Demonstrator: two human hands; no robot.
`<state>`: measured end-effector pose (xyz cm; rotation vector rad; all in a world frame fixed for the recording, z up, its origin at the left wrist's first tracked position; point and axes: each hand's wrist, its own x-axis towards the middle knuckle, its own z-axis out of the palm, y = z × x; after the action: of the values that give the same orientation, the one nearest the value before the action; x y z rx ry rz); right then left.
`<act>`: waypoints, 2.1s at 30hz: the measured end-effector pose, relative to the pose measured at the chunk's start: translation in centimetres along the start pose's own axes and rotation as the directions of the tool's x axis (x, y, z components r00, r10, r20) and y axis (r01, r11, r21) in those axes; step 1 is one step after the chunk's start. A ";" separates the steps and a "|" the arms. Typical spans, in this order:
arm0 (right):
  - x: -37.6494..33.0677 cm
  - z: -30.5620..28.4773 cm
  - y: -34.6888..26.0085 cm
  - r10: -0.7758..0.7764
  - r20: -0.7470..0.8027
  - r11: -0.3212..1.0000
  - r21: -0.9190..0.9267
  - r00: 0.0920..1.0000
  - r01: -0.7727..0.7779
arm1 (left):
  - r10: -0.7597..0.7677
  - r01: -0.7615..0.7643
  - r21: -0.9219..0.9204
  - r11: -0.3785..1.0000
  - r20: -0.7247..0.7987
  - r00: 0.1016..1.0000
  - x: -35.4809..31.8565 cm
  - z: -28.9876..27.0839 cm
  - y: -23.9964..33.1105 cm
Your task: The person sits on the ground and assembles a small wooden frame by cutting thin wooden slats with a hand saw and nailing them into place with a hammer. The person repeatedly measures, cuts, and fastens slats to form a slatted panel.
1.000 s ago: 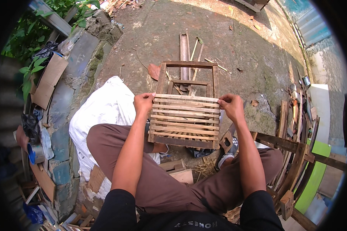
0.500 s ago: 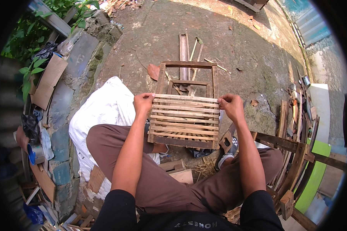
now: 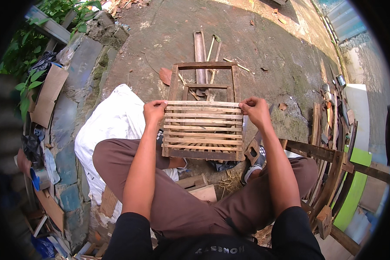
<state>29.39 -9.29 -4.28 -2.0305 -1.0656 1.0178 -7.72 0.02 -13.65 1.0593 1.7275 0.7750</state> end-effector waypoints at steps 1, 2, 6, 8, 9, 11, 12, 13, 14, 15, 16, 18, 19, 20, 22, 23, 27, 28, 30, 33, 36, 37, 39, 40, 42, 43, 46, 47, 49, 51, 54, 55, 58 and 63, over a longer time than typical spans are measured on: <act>0.1 0.0 0.3 0.001 0.000 1.000 0.023 1.000 -0.001 | 0.002 -0.003 0.015 1.000 0.012 1.000 -0.1 0.1 0.2; 0.2 0.1 0.3 0.001 0.009 0.999 0.036 1.000 -0.001 | -0.004 0.004 0.003 1.000 0.023 1.000 0.0 0.1 0.4; -0.2 0.7 0.2 -0.034 -0.001 0.999 -0.007 0.999 0.034 | -0.001 0.004 -0.051 0.999 0.053 0.999 -0.5 0.3 0.4; -0.9 1.6 0.2 -0.111 -0.072 0.993 -0.055 0.991 0.107 | 0.019 -0.017 -0.053 0.998 0.030 0.999 -1.0 0.6 -0.1; -0.8 1.8 1.1 -0.044 -0.008 0.999 0.029 0.999 0.044 | -0.012 0.018 -0.077 0.997 0.083 0.996 -1.2 1.0 -0.3; -1.2 3.7 3.4 -0.053 -0.125 0.990 0.120 0.991 0.068 | -0.069 0.092 -0.119 0.989 0.190 0.979 -1.6 1.8 -0.8; -1.8 4.8 3.4 -0.056 -0.173 0.982 0.170 0.983 0.086 | -0.079 0.117 -0.177 0.977 0.209 0.975 -1.8 1.7 -1.1; -2.6 5.1 3.5 -0.114 -0.130 0.984 0.119 0.985 0.130 | -0.087 0.142 -0.234 0.962 0.229 0.970 -1.9 1.6 -1.3; -2.7 5.4 3.7 -0.127 -0.139 0.977 0.155 0.982 0.148 | -0.092 0.167 -0.291 0.942 0.255 0.962 -1.9 1.6 -1.4; -2.7 5.7 3.9 -0.139 -0.148 0.967 0.191 0.979 0.167 | -0.098 0.166 -0.270 0.948 0.248 0.964 -1.8 1.7 -1.3; -2.6 5.9 4.0 -0.152 -0.158 0.956 0.226 0.976 0.186 | -0.105 0.165 -0.248 0.954 0.241 0.965 -1.7 1.7 -1.1; -2.5 5.9 3.9 -0.097 -0.137 0.952 0.276 0.986 0.132 | -0.106 0.157 -0.228 0.961 0.220 0.970 -2.0 1.4 -0.7; -2.4 5.8 3.8 -0.070 -0.124 0.948 0.300 0.990 0.105 | -0.098 0.146 -0.234 0.961 0.206 0.974 -2.3 1.6 -0.5; -2.2 5.8 3.9 -0.081 -0.134 0.940 0.321 0.988 0.120 | -0.088 0.135 -0.241 0.961 0.197 0.976 -2.5 1.7 -0.2; -1.7 5.9 3.9 -0.103 -0.153 0.920 0.360 0.983 0.152 | -0.061 0.096 -0.205 0.974 0.170 0.983 -2.1 1.1 0.6; -1.6 5.8 3.6 -0.113 -0.162 0.913 0.371 0.980 0.167 | -0.053 0.082 -0.181 0.980 0.160 0.986 -2.1 0.7 1.9; -1.7 5.8 -0.3 -0.172 -0.194 0.876 0.419 0.966 0.240 | 0.048 -0.016 -0.246 0.969 0.125 0.991 -2.4 -1.7 7.1; -1.6 5.9 -1.1 -0.191 -0.209 0.864 0.429 0.959 0.265 | 0.083 -0.048 -0.287 0.957 0.111 0.990 -2.5 -1.9 7.9; -1.0 6.0 -2.0 -0.235 -0.217 0.861 0.405 0.947 0.307 | 0.164 -0.144 -0.240 0.960 0.065 0.984 -1.6 -2.0 7.7; 0.9 6.7 -0.2 -0.296 -0.233 0.842 0.394 0.926 0.369 | 0.240 -0.225 -0.255 0.940 0.028 0.970 -0.4 -1.1 5.8; 2.2 7.5 1.2 -0.322 -0.242 0.847 0.358 0.915 0.393 | 0.249 -0.233 -0.264 0.936 0.027 0.968 1.1 -0.1 2.7; 2.3 7.7 1.5 -0.282 -0.226 0.848 0.395 0.932 0.353 | 0.252 -0.238 -0.247 0.939 0.023 0.968 1.4 0.2 1.9; 1.9 7.7 2.5 -0.189 -0.197 0.850 0.458 0.962 0.261 | 0.211 -0.194 -0.222 0.955 0.053 0.976 1.3 1.1 2.1; 1.9 7.7 2.9 -0.163 -0.183 0.861 0.453 0.969 0.231 | 0.183 -0.168 -0.177 0.970 0.077 0.980 1.2 1.1 2.1; 2.1 6.9 4.0 -0.103 -0.173 0.886 0.431 0.980 0.170 | 0.127 -0.115 -0.094 0.989 0.139 0.982 0.2 1.7 3.6; 2.3 6.6 4.3 -0.089 -0.176 0.893 0.423 0.980 0.157 | 0.133 -0.120 -0.101 0.988 0.128 0.983 -0.2 2.1 4.0; 2.9 6.7 4.2 -0.046 -0.122 0.903 0.420 0.991 0.094 | 0.110 -0.103 -0.077 0.992 0.081 0.991 -0.4 2.3 3.6; 3.1 6.8 3.8 -0.038 -0.120 0.913 0.400 0.992 0.083 | 0.085 -0.082 -0.055 0.995 0.063 0.994 -0.1 2.4 3.3; 3.7 7.1 2.9 -0.022 -0.115 0.932 0.358 0.993 0.062 | 0.054 -0.053 -0.027 0.998 0.030 0.998 0.5 2.6 2.6; 4.3 7.5 2.4 -0.008 -0.121 0.944 0.327 0.993 0.048 | 0.048 -0.048 -0.016 0.999 0.003 0.999 1.2 2.7 2.2; 5.0 7.8 3.1 -0.024 -0.162 0.958 0.277 0.987 0.069 | 0.066 -0.059 0.107 0.993 -0.067 0.996 1.4 3.2 2.2; 5.2 7.9 3.5 -0.037 -0.180 0.962 0.259 0.983 0.083 | 0.077 -0.066 0.140 0.988 -0.077 0.994 1.3 3.3 2.3; 5.8 7.9 4.6 -0.072 -0.187 0.968 0.225 0.980 0.114 | 0.111 -0.087 0.203 0.975 -0.112 0.987 1.1 3.5 2.7; 5.3 7.6 4.5 -0.085 -0.251 0.951 0.270 0.964 0.154 | 0.070 -0.057 0.100 0.993 -0.139 0.988 0.2 3.1 3.5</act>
<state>26.68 -5.66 -13.51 -1.7754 -0.8501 0.7920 -3.76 1.84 -11.88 1.1524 1.8747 0.8321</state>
